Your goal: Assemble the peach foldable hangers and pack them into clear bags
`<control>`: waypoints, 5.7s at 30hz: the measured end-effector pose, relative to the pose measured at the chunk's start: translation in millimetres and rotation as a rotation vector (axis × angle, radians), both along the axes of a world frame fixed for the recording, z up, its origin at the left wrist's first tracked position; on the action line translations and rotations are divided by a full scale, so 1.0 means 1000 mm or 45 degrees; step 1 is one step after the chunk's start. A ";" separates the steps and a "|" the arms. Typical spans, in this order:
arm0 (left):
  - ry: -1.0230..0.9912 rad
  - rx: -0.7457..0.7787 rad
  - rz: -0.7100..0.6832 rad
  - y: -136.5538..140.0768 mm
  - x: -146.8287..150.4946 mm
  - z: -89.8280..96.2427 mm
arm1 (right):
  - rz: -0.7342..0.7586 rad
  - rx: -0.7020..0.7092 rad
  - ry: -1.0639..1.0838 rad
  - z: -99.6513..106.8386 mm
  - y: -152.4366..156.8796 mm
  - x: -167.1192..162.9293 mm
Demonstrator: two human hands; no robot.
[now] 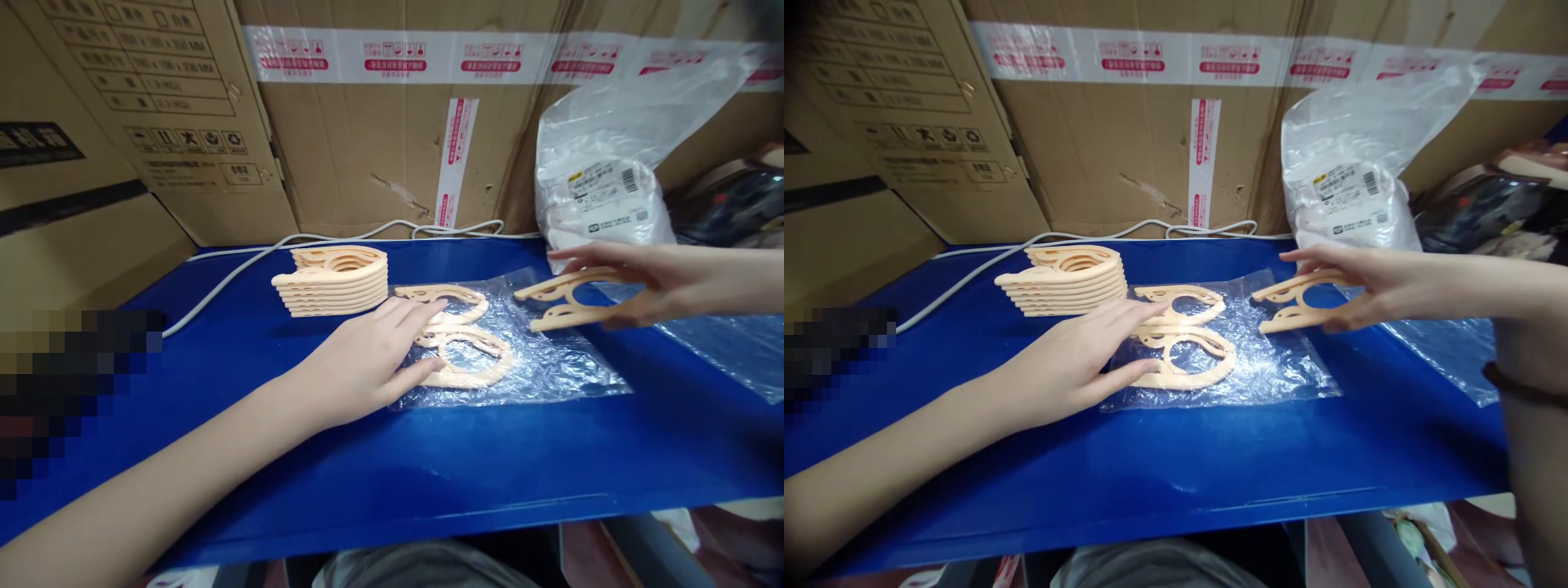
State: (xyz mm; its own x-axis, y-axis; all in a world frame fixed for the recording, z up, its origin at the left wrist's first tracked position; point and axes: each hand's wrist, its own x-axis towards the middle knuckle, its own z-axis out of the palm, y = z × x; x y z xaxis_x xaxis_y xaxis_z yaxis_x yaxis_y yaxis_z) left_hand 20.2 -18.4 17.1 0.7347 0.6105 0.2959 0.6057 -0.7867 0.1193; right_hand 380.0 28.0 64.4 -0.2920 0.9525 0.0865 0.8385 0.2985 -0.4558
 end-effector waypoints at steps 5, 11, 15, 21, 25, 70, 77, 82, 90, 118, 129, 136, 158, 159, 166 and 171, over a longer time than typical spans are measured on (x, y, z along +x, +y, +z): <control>0.205 0.180 0.116 0.001 -0.003 0.000 | 0.329 -0.114 -0.161 -0.010 0.006 0.002; 0.272 0.070 0.153 0.005 -0.008 -0.002 | 0.362 -0.152 -0.079 -0.019 0.002 -0.023; 0.285 0.096 0.144 0.005 -0.008 -0.001 | 0.420 -0.188 0.027 -0.026 -0.003 -0.053; 0.311 0.194 0.302 0.004 -0.008 -0.001 | 0.365 -0.145 -0.218 -0.032 0.004 -0.041; 0.276 0.190 0.361 0.003 -0.008 0.000 | 0.374 -0.174 -0.163 -0.031 0.007 -0.035; -0.432 -0.236 0.445 0.015 -0.006 -0.010 | 0.294 0.163 0.287 -0.065 0.009 -0.084; -0.232 -0.118 0.474 0.013 -0.006 -0.007 | 0.306 0.149 0.295 -0.065 0.010 -0.083; -0.011 0.174 0.524 0.007 -0.006 -0.003 | 0.318 0.197 0.188 -0.063 0.009 -0.082; -0.050 0.494 0.495 0.013 -0.036 0.041 | 0.325 0.204 0.055 -0.056 0.011 -0.073; -0.357 0.033 -0.029 0.011 -0.022 0.029 | 0.291 0.061 0.737 -0.025 -0.039 -0.109; -0.194 0.065 -0.060 0.008 -0.010 0.005 | 0.341 -0.432 1.006 -0.032 -0.036 -0.114; -0.252 0.224 -0.011 0.005 -0.007 0.005 | 0.533 0.166 0.517 -0.036 -0.045 -0.115; -0.114 -0.055 0.018 -0.002 -0.008 0.014 | 0.434 0.069 0.178 -0.004 -0.036 -0.067; -0.078 -0.131 0.005 0.001 -0.014 0.016 | 0.340 0.064 0.186 0.002 -0.031 -0.052; 0.035 -0.417 -0.092 0.018 -0.040 0.019 | -0.048 -0.280 0.113 0.005 -0.012 0.021; 0.042 -0.470 -0.076 0.019 -0.040 0.017 | 0.249 -0.536 0.158 -0.004 -0.022 -0.006</control>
State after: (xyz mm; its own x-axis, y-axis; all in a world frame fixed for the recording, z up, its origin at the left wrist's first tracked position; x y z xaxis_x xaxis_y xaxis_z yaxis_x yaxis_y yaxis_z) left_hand -19.9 0.6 33.8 0.7776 0.6275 0.0394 0.5683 -0.7283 0.3829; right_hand 374.2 6.1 60.1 -0.4814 0.8402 -0.2496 0.7167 0.2134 -0.6640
